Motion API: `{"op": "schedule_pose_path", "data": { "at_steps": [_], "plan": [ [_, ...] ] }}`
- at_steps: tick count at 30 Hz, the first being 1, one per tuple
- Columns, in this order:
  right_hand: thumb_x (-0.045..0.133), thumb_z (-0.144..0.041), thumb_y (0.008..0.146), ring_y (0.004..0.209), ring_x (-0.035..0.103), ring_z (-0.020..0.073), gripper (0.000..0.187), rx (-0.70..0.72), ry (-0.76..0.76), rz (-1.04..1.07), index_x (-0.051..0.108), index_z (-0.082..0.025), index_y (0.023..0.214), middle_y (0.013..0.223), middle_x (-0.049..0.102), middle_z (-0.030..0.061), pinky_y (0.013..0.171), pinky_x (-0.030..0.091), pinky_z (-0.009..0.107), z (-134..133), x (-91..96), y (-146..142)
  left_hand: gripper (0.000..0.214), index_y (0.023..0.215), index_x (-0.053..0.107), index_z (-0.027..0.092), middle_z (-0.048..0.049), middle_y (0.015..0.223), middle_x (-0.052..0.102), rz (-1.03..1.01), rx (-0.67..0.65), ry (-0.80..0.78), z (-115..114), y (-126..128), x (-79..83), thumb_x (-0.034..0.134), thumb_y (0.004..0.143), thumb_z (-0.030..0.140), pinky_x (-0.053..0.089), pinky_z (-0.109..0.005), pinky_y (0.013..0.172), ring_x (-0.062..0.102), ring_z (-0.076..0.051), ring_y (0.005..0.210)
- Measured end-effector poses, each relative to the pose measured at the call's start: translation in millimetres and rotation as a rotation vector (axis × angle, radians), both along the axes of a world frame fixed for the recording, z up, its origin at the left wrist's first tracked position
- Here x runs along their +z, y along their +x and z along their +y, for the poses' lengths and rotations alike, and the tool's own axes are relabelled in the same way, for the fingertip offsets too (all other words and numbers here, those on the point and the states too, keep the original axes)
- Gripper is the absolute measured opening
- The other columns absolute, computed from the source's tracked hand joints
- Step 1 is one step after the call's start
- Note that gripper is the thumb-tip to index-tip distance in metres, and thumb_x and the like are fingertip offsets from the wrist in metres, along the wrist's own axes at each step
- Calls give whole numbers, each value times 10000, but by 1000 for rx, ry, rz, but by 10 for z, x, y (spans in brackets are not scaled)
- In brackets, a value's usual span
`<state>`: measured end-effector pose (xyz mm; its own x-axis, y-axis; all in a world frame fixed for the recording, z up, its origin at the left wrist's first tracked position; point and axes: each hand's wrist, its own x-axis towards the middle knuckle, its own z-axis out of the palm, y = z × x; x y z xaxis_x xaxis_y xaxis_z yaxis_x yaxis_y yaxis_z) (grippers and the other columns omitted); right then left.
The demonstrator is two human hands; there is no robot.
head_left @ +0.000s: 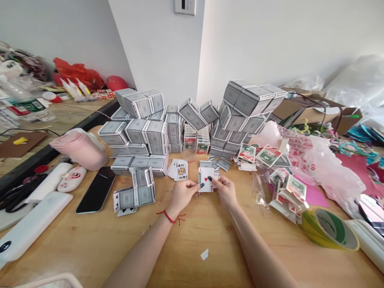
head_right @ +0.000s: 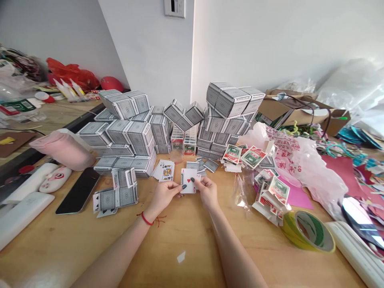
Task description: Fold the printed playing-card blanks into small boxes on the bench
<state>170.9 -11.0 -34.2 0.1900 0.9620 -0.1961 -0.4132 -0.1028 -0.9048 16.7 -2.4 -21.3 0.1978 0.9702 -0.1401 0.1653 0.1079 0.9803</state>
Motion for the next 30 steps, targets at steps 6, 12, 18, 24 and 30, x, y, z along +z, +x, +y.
{"op": "schedule_pose_path", "data": {
  "at_steps": [6,12,18,24,30],
  "plan": [
    [737,-319,582,478,523,101,219,37,9,19,580,-168,606,565,620,-14,488,416,231,21,-37,24,258,582,631,141,-36,566,649,51,-35,86,-31,-2,73,584,694,369,434,-223,544,587,-136,537],
    [734,-331,587,485,536,117,221,71,6,39,595,-170,648,593,637,0,490,420,248,35,-32,44,218,603,633,145,-27,583,650,24,-67,73,-69,13,135,557,712,319,424,-215,553,584,-133,562],
    [730,-317,598,464,517,102,197,87,4,64,603,-173,641,568,629,-14,475,397,234,27,-15,55,182,607,635,144,-25,579,647,-59,-87,8,-68,29,130,563,698,284,439,-226,577,588,-136,568],
    [737,-317,588,443,500,95,210,123,-31,110,605,-162,640,551,621,-7,448,381,224,19,29,66,165,586,630,138,-26,571,645,-181,-148,-44,-66,28,157,577,686,259,453,-238,598,587,-133,558],
    [742,-323,575,449,509,102,224,133,-34,136,590,-164,611,539,621,-10,463,402,233,-4,71,38,167,562,601,138,-20,550,632,-276,-160,-93,-72,31,156,583,676,259,458,-248,565,571,-125,521]
  ]
}}
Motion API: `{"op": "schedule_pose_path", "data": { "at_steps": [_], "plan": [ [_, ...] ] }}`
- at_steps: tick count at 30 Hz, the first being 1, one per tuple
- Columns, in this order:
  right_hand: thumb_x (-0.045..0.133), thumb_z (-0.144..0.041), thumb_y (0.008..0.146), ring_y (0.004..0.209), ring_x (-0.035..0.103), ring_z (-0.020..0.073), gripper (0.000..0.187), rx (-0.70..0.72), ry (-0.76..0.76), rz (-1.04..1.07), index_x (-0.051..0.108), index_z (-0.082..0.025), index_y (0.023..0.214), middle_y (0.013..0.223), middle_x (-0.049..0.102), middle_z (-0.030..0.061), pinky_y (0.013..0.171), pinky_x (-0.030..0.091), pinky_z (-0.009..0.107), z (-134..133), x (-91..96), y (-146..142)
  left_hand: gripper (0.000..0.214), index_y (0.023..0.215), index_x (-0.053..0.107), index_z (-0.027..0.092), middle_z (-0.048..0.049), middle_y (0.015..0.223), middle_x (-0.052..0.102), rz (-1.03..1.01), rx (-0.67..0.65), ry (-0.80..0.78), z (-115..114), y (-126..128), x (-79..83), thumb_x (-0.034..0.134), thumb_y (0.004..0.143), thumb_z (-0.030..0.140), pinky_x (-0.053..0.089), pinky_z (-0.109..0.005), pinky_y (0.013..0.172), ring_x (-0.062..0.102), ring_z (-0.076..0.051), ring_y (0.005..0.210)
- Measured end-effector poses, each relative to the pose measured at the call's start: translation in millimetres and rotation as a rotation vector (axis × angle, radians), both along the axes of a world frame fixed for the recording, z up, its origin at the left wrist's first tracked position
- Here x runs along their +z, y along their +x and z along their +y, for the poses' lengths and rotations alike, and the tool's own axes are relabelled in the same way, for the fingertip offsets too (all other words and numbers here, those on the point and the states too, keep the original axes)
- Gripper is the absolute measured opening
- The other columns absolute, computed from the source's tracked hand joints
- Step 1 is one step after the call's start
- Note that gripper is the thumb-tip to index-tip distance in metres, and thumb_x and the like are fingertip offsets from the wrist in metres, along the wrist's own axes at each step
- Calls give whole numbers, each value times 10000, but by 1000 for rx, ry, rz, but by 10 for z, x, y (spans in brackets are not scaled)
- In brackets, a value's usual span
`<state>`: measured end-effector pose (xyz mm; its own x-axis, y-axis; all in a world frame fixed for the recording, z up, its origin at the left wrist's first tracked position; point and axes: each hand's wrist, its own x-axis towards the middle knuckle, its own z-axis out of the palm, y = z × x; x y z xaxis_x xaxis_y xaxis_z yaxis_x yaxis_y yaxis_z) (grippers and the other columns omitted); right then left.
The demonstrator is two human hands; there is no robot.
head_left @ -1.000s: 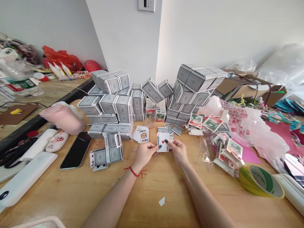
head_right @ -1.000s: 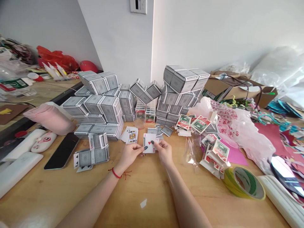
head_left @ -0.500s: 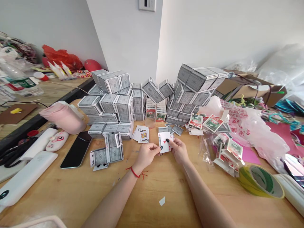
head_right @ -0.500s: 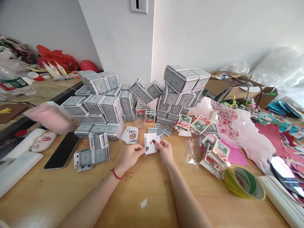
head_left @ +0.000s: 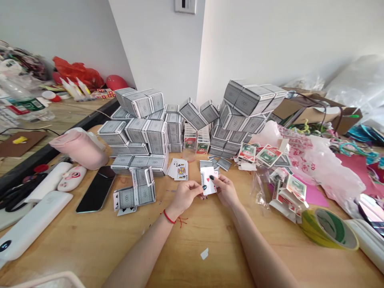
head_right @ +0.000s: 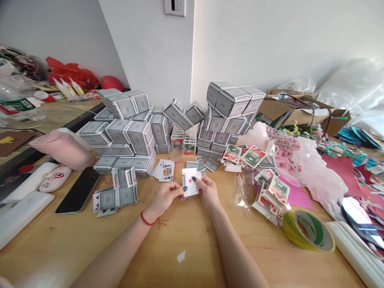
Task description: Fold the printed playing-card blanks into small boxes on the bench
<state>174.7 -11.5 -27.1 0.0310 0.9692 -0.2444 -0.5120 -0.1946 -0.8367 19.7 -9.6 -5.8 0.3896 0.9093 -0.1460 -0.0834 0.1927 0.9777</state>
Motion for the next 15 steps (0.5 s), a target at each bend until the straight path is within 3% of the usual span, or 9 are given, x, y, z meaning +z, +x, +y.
{"op": "schedule_pose_path", "data": {
  "at_steps": [7,15],
  "plan": [
    [741,-365,558,456,500,111,254,-52,4,-77,587,-172,618,557,616,-5,461,386,241,8,-26,-32,196,521,519,144,-7,495,586,98,80,40,20,-6,-31,558,682,249,408,-220,485,526,-101,457],
    [750,-340,548,461,507,106,249,-140,14,-61,580,-169,609,557,612,-8,463,399,238,27,-64,-14,306,712,527,160,-12,628,602,87,79,98,26,-4,-138,420,797,434,423,-233,476,552,-125,524]
  ]
}}
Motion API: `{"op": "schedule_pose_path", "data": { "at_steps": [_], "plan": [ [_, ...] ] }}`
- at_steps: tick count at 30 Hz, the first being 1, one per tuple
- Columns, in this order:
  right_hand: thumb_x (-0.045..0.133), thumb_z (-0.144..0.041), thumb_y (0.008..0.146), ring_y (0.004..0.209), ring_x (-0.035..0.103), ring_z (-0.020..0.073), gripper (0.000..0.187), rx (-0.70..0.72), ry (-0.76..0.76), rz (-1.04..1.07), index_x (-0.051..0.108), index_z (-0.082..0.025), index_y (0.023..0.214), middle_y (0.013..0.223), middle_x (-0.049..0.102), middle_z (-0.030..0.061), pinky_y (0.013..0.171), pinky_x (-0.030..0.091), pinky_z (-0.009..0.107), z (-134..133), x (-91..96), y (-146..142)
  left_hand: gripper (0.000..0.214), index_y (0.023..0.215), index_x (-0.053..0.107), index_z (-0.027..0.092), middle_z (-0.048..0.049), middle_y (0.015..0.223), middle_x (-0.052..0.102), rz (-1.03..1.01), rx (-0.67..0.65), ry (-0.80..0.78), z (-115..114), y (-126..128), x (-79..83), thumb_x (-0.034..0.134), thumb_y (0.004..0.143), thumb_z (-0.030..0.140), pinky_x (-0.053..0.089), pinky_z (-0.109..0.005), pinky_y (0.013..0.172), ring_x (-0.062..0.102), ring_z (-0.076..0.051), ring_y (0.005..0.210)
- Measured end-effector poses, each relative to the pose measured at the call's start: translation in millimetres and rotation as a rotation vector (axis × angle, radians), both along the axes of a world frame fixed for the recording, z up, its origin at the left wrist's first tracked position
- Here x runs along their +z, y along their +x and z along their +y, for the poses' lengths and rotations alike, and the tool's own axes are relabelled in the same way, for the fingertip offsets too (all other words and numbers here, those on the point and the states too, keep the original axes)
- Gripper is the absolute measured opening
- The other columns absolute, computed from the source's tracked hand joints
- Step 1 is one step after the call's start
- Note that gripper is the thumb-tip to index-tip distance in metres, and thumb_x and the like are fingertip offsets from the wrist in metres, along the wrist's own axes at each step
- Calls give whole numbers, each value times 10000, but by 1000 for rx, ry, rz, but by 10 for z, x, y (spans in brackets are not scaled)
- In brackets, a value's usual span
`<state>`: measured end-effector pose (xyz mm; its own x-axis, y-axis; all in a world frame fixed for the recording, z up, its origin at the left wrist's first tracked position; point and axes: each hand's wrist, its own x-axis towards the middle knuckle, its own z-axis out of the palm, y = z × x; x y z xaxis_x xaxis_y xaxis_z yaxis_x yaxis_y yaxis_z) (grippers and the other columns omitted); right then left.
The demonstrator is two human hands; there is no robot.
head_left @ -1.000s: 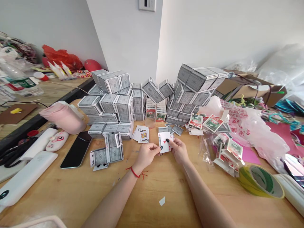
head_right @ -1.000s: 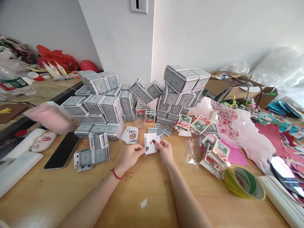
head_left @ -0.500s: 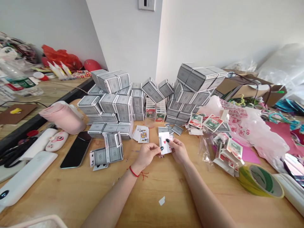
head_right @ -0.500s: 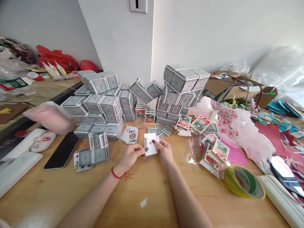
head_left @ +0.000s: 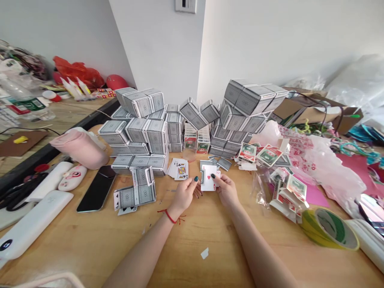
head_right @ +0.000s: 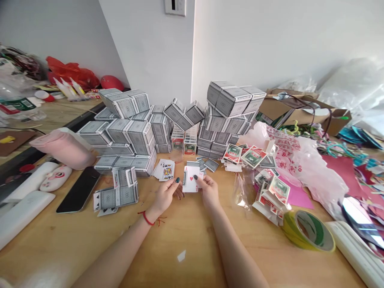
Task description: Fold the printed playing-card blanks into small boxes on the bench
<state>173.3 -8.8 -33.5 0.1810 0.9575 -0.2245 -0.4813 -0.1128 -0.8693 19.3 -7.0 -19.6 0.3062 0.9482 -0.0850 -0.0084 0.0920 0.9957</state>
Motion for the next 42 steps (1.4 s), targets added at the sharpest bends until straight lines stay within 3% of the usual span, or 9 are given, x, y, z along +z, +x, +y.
{"op": "schedule_pose_path", "data": {
  "at_steps": [10,22,32,39,42],
  "plan": [
    [743,-360,549,463,508,115,269,11,-13,-55,566,-171,621,572,615,0,458,394,244,-18,-17,-43,350,557,443,170,14,520,508,336,-25,260,-30,-23,94,412,808,413,335,-217,525,447,-98,513],
    [733,-386,555,448,490,110,289,37,-18,-96,555,-168,624,541,584,-5,436,383,232,-36,14,-58,329,570,380,169,34,545,398,260,-98,226,7,-50,51,413,804,397,302,-209,519,373,-89,538],
    [726,-383,569,411,430,88,287,59,25,-189,531,-177,530,461,531,-44,436,329,226,-61,32,-92,341,529,380,171,33,496,386,323,-5,300,49,-71,56,431,784,390,276,-212,478,351,-88,496],
    [643,-448,642,586,558,152,294,139,89,-210,641,-186,775,695,649,23,549,429,257,-32,-27,-90,327,527,402,177,32,486,362,364,116,316,79,-72,13,438,776,385,267,-219,470,349,-96,477],
    [628,-438,659,613,576,164,313,172,104,-209,641,-191,851,736,657,27,575,443,268,-25,-27,-84,316,533,410,178,27,492,386,382,110,335,88,-80,-16,435,778,376,272,-221,481,373,-104,489]
  ]
}}
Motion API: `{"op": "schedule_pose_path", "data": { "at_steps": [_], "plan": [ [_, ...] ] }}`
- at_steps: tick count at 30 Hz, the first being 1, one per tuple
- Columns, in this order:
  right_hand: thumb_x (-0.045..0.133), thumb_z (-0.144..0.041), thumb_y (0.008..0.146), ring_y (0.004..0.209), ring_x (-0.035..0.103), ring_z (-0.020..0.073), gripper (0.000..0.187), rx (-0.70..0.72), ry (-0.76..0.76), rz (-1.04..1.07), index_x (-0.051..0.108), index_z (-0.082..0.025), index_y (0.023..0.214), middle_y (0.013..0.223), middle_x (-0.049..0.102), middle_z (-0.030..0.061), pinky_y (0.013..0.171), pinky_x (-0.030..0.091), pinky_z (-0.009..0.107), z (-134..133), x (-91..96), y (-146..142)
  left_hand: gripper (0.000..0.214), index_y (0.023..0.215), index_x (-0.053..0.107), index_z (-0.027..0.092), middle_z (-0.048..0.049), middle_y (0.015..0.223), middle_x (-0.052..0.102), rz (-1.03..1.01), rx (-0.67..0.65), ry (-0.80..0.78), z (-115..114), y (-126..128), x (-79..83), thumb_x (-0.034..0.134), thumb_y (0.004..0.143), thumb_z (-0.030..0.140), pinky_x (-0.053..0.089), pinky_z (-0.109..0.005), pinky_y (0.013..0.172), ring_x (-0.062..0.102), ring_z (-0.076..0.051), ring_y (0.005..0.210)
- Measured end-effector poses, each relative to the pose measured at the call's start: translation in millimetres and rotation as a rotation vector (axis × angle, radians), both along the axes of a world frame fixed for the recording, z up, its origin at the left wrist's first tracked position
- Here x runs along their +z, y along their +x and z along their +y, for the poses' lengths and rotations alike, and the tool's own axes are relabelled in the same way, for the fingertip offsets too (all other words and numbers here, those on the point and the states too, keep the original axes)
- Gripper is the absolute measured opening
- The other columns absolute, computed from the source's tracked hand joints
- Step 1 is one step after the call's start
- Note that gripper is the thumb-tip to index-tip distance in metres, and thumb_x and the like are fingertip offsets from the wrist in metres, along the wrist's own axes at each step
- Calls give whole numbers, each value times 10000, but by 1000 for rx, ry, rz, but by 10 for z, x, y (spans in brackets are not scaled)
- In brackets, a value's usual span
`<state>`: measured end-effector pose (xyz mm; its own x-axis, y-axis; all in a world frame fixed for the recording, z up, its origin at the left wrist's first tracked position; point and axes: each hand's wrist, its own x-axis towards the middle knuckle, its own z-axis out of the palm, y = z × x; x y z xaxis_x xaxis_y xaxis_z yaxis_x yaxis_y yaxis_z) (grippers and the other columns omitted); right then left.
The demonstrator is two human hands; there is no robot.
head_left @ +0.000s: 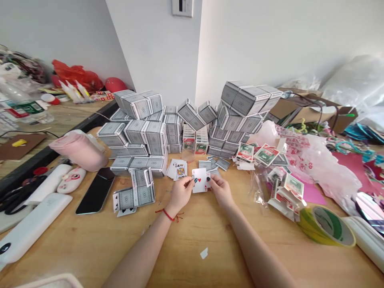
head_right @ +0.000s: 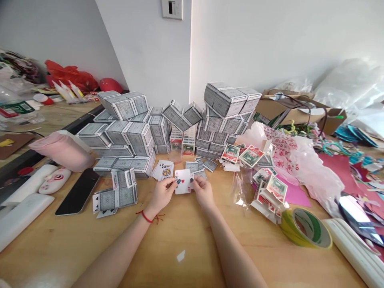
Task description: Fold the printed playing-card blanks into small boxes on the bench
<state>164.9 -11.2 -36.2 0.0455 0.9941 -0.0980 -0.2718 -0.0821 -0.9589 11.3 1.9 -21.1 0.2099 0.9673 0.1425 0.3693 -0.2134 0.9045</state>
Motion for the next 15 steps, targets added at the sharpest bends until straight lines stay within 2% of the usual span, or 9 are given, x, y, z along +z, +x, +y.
{"op": "schedule_pose_path", "data": {
  "at_steps": [6,12,15],
  "plan": [
    [578,-412,705,631,572,178,269,-50,90,-173,636,-206,869,744,651,30,608,439,281,-29,-4,-24,307,534,452,176,19,491,399,61,-14,43,-14,-7,-7,431,783,354,258,-223,476,357,-104,485],
    [512,-326,744,487,501,147,175,-322,158,-766,638,-225,812,575,599,17,503,340,240,-110,-72,-80,306,553,504,175,-4,503,460,121,-48,117,-100,47,-8,427,802,336,259,-231,480,377,-110,482],
    [461,-294,762,454,495,145,224,-355,160,-1021,633,-208,877,558,600,30,477,310,236,-138,-90,-119,314,558,508,176,-23,533,503,189,-73,197,-171,102,8,401,822,308,276,-236,503,415,-118,503]
  ]
}}
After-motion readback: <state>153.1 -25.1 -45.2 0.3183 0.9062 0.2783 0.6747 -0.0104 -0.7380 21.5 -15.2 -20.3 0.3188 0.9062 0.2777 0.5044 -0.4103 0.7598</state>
